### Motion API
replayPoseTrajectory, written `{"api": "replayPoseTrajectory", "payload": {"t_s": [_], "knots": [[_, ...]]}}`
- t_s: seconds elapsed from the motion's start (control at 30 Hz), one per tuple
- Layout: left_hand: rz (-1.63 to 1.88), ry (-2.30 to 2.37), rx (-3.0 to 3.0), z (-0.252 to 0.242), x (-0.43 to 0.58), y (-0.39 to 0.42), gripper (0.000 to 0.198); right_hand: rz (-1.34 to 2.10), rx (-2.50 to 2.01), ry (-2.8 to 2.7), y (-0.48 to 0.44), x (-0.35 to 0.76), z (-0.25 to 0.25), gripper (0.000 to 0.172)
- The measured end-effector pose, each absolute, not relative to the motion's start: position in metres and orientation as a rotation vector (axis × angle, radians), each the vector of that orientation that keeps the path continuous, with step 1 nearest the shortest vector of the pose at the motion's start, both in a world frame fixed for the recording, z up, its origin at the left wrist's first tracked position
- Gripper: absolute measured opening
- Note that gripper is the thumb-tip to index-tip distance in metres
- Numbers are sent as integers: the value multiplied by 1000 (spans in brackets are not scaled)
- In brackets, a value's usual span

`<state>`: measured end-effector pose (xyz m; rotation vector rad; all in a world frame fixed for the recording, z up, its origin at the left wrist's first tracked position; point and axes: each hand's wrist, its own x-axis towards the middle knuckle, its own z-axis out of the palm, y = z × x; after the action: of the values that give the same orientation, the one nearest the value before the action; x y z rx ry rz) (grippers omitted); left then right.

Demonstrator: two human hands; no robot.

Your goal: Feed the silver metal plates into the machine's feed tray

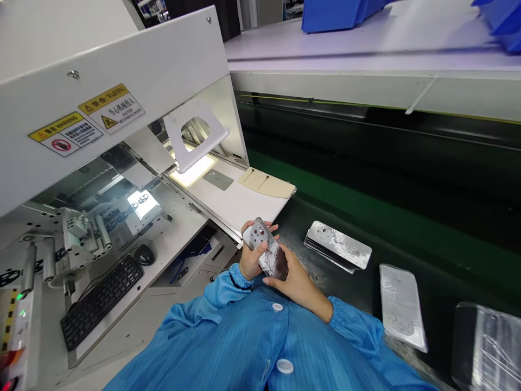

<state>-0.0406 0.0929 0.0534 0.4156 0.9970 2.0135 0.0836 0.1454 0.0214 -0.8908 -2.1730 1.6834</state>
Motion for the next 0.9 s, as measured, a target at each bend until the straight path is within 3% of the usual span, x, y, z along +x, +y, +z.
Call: {"api": "replayPoseTrajectory", "payload": {"t_s": [0.13, 0.27, 0.57, 0.9], "knots": [[2011, 914, 382, 51, -44, 91, 72, 1918, -895, -1986, 147, 84, 24, 75], [2014, 899, 219, 50, -50, 87, 71, 1912, -977, -1934, 155, 86, 22, 57], [2055, 999, 1, 32, -60, 78, 85, 2052, -1020, -1883, 161, 75, 26, 40], [2174, 1165, -214, 19, -87, 64, 58, 1897, -1106, -1917, 177, 44, 18, 45]]}}
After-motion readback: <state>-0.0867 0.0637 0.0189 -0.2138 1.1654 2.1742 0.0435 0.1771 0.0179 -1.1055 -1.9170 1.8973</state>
